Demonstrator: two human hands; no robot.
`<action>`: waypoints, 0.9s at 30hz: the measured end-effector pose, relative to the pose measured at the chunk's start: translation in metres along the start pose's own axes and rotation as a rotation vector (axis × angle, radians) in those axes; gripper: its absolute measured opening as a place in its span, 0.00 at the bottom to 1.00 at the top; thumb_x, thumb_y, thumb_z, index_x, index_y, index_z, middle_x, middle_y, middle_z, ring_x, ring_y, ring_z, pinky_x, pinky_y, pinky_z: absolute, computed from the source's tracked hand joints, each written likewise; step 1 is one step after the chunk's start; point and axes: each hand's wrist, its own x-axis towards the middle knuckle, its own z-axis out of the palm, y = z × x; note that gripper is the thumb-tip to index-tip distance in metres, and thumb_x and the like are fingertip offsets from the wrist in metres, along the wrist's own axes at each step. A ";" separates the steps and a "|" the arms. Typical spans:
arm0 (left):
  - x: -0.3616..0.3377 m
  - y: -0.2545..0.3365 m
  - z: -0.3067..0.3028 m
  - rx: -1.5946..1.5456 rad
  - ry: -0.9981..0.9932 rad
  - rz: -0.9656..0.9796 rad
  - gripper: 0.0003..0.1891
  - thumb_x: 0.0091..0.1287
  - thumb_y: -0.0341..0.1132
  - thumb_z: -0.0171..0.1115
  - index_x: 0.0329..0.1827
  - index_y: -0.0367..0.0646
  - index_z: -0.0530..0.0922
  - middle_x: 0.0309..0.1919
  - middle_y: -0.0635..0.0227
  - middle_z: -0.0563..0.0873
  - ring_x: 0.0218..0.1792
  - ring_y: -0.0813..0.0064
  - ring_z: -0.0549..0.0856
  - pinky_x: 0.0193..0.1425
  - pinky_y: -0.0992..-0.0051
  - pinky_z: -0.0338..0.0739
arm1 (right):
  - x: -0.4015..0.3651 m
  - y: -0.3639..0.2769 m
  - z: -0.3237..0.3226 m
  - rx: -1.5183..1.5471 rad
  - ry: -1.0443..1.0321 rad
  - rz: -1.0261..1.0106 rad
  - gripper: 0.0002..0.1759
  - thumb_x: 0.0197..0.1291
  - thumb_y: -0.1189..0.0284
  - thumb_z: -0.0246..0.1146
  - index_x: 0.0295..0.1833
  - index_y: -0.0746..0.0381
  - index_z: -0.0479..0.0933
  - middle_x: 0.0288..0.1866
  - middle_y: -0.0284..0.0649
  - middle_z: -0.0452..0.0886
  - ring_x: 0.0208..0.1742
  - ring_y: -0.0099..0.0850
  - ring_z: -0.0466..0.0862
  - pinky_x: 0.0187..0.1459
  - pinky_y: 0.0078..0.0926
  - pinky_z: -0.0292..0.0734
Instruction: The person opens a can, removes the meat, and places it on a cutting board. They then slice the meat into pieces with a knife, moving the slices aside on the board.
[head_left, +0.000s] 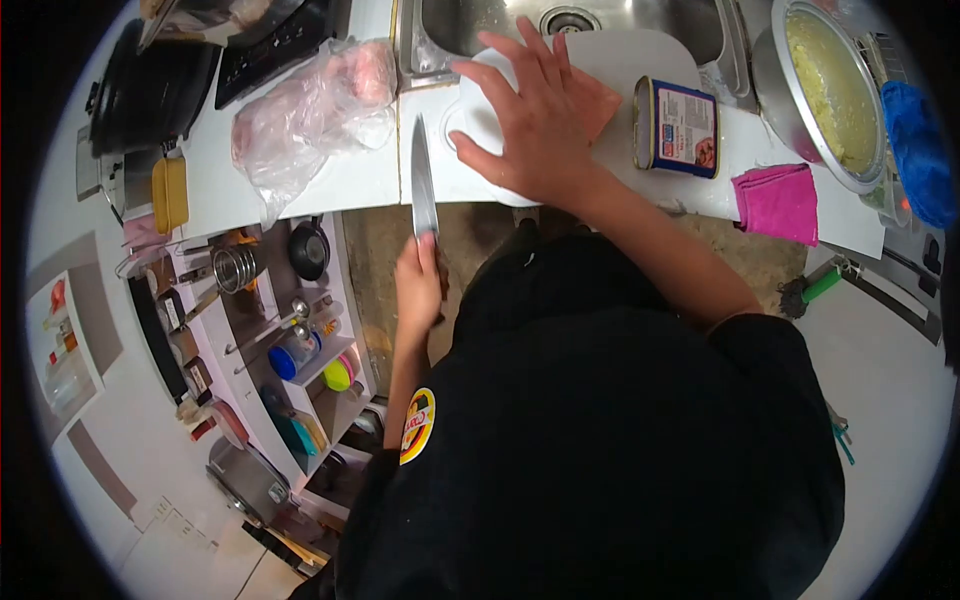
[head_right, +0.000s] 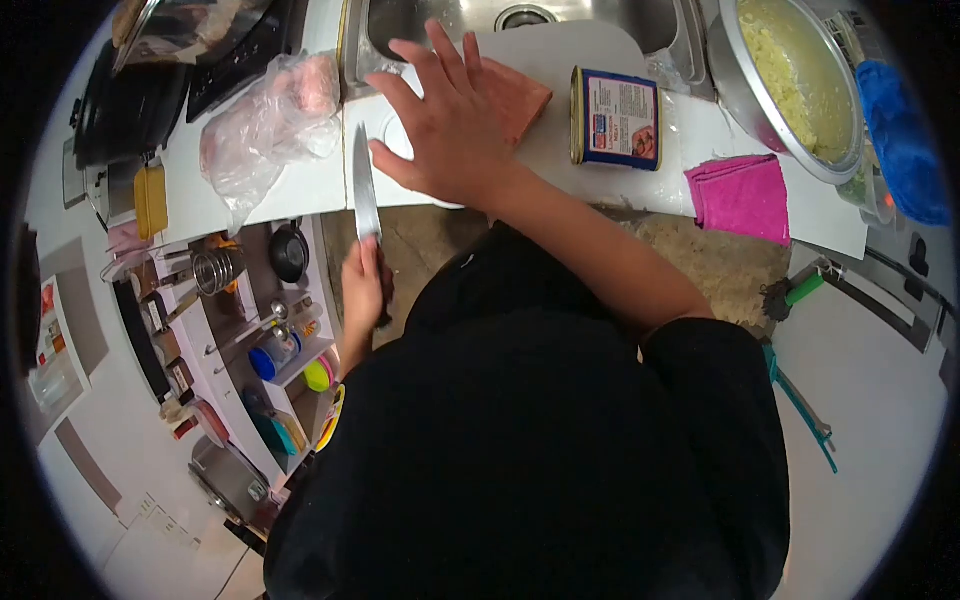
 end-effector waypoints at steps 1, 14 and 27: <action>0.007 0.007 0.000 -0.020 -0.012 -0.015 0.20 0.80 0.51 0.48 0.32 0.46 0.68 0.13 0.76 0.67 0.11 0.83 0.66 0.14 0.76 0.59 | 0.002 0.001 0.002 -0.006 -0.001 -0.014 0.31 0.50 0.58 0.71 0.61 0.54 0.76 0.68 0.47 0.67 0.77 0.56 0.57 0.76 0.63 0.43; 0.005 0.017 -0.001 -0.026 0.019 -0.041 0.20 0.80 0.49 0.48 0.32 0.44 0.68 0.14 0.76 0.67 0.12 0.84 0.67 0.14 0.77 0.61 | -0.003 0.002 -0.020 -0.098 -0.025 0.105 0.29 0.52 0.61 0.69 0.60 0.56 0.76 0.67 0.48 0.70 0.75 0.57 0.62 0.71 0.57 0.56; -0.015 -0.011 -0.005 -0.111 0.006 -0.108 0.20 0.80 0.48 0.48 0.32 0.44 0.68 0.14 0.75 0.68 0.11 0.83 0.67 0.13 0.77 0.61 | -0.023 -0.014 0.001 0.387 -0.296 0.056 0.25 0.54 0.77 0.63 0.61 0.62 0.76 0.56 0.49 0.81 0.69 0.48 0.74 0.74 0.40 0.62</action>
